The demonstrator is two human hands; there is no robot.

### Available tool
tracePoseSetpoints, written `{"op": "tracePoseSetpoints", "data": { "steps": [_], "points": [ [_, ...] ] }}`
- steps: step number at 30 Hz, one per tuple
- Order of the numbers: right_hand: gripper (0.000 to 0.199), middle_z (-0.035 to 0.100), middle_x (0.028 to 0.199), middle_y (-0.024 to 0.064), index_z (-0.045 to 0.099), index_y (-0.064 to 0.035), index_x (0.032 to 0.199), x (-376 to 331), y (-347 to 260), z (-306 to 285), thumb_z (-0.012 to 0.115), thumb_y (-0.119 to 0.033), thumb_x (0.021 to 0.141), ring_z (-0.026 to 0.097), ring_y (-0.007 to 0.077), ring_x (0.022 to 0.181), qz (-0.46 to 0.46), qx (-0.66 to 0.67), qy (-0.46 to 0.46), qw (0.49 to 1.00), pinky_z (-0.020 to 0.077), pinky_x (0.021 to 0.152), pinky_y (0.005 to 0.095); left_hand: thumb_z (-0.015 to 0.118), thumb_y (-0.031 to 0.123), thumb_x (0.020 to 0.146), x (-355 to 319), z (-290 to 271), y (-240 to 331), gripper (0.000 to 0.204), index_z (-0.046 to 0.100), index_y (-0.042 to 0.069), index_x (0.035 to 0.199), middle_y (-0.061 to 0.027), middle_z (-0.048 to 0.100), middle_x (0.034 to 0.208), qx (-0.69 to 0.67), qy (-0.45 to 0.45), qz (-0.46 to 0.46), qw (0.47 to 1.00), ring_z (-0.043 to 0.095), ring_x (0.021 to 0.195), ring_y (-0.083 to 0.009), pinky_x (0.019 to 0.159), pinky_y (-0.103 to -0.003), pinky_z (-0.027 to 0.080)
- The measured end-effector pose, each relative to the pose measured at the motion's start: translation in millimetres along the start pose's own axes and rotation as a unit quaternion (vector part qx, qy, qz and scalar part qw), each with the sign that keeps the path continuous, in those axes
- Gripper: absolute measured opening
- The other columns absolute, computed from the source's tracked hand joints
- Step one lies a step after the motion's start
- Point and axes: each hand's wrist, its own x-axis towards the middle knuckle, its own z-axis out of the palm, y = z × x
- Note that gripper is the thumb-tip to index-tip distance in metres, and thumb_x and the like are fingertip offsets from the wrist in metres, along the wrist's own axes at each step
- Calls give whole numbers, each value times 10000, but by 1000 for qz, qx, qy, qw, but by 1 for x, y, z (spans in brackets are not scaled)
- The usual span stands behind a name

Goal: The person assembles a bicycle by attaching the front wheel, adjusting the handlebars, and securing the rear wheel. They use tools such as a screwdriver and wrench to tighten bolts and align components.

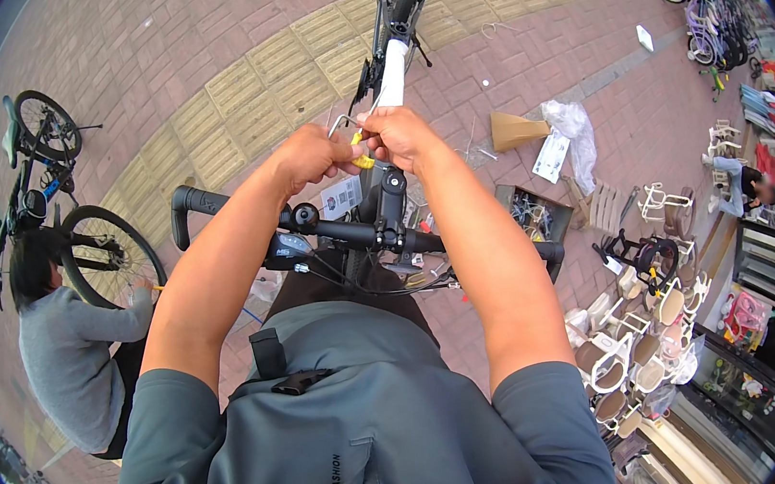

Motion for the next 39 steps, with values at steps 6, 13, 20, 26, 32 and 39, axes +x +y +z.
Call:
{"op": "tracePoseSetpoints", "data": {
  "steps": [6,13,20,26,32,39],
  "points": [
    [156,621,806,17,662,-22,967,2,0,0,586,-147,1020,525,65,619,15,-13,1,1000,422,503,209,776,240,884,0,0,4,205,726,46,842,-78,730,738,2,-18,-19,1000,474,515,-69,419,-240,282],
    [150,662,806,75,678,24,1033,31,8,-1,581,-83,991,565,102,575,102,-40,3,994,459,493,237,672,379,966,-6,5,12,374,730,22,871,-81,705,682,55,-66,-103,991,452,437,-83,375,-271,269],
    [230,689,897,120,638,60,1144,38,7,-7,570,-63,963,570,127,577,92,83,11,992,432,454,250,684,466,955,-7,15,13,438,727,38,873,-60,694,663,104,-50,-49,992,469,460,-88,417,-294,319],
    [226,666,870,97,629,-7,1139,19,-21,-12,505,-149,1014,484,84,573,-67,194,30,978,325,427,217,723,433,936,-2,16,8,407,770,35,861,-49,696,666,212,-26,44,976,534,575,-130,542,-330,408],
    [206,603,820,42,609,-31,1062,10,-27,-5,489,-198,1056,440,69,544,-41,108,48,992,317,430,230,714,417,947,5,18,2,411,772,22,849,-56,705,689,202,-32,71,976,570,651,-136,615,-332,442],
    [174,583,808,8,583,-57,1035,-7,-27,2,491,-199,1077,408,56,524,-131,58,72,987,321,440,218,730,399,916,8,19,3,360,774,49,846,-67,747,735,286,-36,120,950,675,699,-204,699,-360,517]
  ]
}}
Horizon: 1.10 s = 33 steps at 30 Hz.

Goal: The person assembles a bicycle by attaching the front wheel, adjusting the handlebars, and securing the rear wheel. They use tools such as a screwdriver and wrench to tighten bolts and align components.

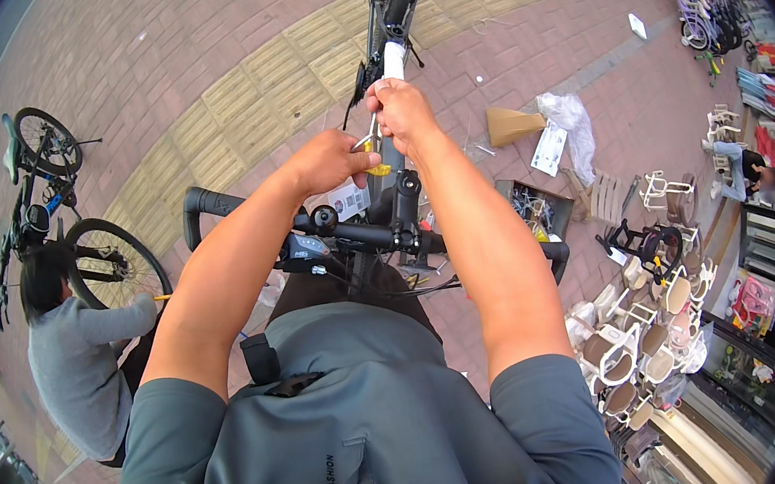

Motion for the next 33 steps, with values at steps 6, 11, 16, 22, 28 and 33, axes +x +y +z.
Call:
{"op": "tracePoseSetpoints", "data": {
  "steps": [6,11,16,22,28,33],
  "points": [
    [232,602,794,-4,617,-65,958,-49,-19,11,504,-227,1081,460,48,544,-144,-88,-10,986,388,476,215,753,304,921,-2,0,-1,241,785,67,891,-47,742,785,-47,1,34,998,652,782,-156,780,-333,493],
    [221,665,787,-6,662,-50,948,-102,-14,30,541,-199,1058,539,57,593,-251,-209,38,944,439,541,245,773,265,895,-8,-8,-7,204,786,70,953,-52,755,820,-2,-8,79,997,680,802,-150,801,-331,514],
    [205,683,839,-12,665,-56,993,-139,11,47,540,-199,1073,540,50,623,-320,-242,89,911,469,575,242,785,373,866,-15,-4,-9,344,744,47,968,-188,711,826,113,63,172,977,672,779,-347,742,-428,515],
    [213,703,870,16,666,-30,1005,-109,-7,46,551,-198,1070,590,61,682,-267,-205,88,938,505,620,244,774,377,865,-13,-3,-7,287,780,117,985,-191,722,868,129,90,151,976,682,815,-367,768,-444,532],
    [205,715,876,26,682,-19,1021,-88,-13,58,557,-176,1062,591,62,674,-248,-165,70,952,516,618,250,762,248,876,-16,-14,-18,254,795,115,1091,-79,752,861,-32,41,68,996,669,813,-182,793,-352,524],
    [160,718,888,30,682,-20,1029,-81,-12,67,592,-153,1030,613,67,682,-238,-207,35,948,524,612,244,775,192,858,-23,-26,-24,243,799,86,1075,-80,756,881,-45,49,33,997,666,833,-163,806,-330,520]
  ]
}}
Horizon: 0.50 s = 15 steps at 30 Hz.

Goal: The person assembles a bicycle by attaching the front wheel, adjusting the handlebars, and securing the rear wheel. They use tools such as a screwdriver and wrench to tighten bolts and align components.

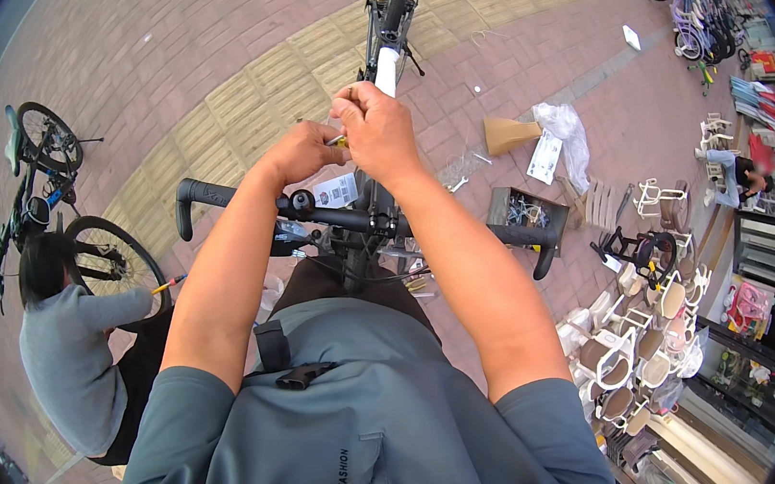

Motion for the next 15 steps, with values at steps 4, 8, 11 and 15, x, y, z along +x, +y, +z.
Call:
{"op": "tracePoseSetpoints", "data": {
  "steps": [4,8,11,15],
  "points": [
    [140,715,892,40,674,-24,1016,8,8,-4,616,-150,1014,638,83,699,29,22,14,999,539,624,252,787,205,852,-2,-5,-2,262,799,79,1082,-65,758,886,-1,-8,-4,1000,663,830,-148,808,-318,519],
    [156,688,891,46,654,-37,992,20,18,-24,607,-180,1029,627,104,692,101,206,104,968,543,630,269,809,266,861,-2,-9,-4,315,791,45,1085,-37,753,889,-148,13,-8,989,646,803,-125,786,-289,510],
    [172,664,894,43,642,-53,984,19,23,-37,598,-209,1041,614,114,701,183,347,151,907,537,632,275,833,285,852,-1,-11,0,346,788,30,1082,-22,746,889,-233,26,-26,972,629,778,-109,752,-276,506],
    [219,692,879,61,660,-7,1021,1,23,-35,642,-225,1007,637,125,678,225,160,23,961,523,568,272,857,250,830,-1,-6,18,348,785,22,1083,-17,731,864,-149,44,47,987,610,764,-97,713,-286,504]
  ]
}}
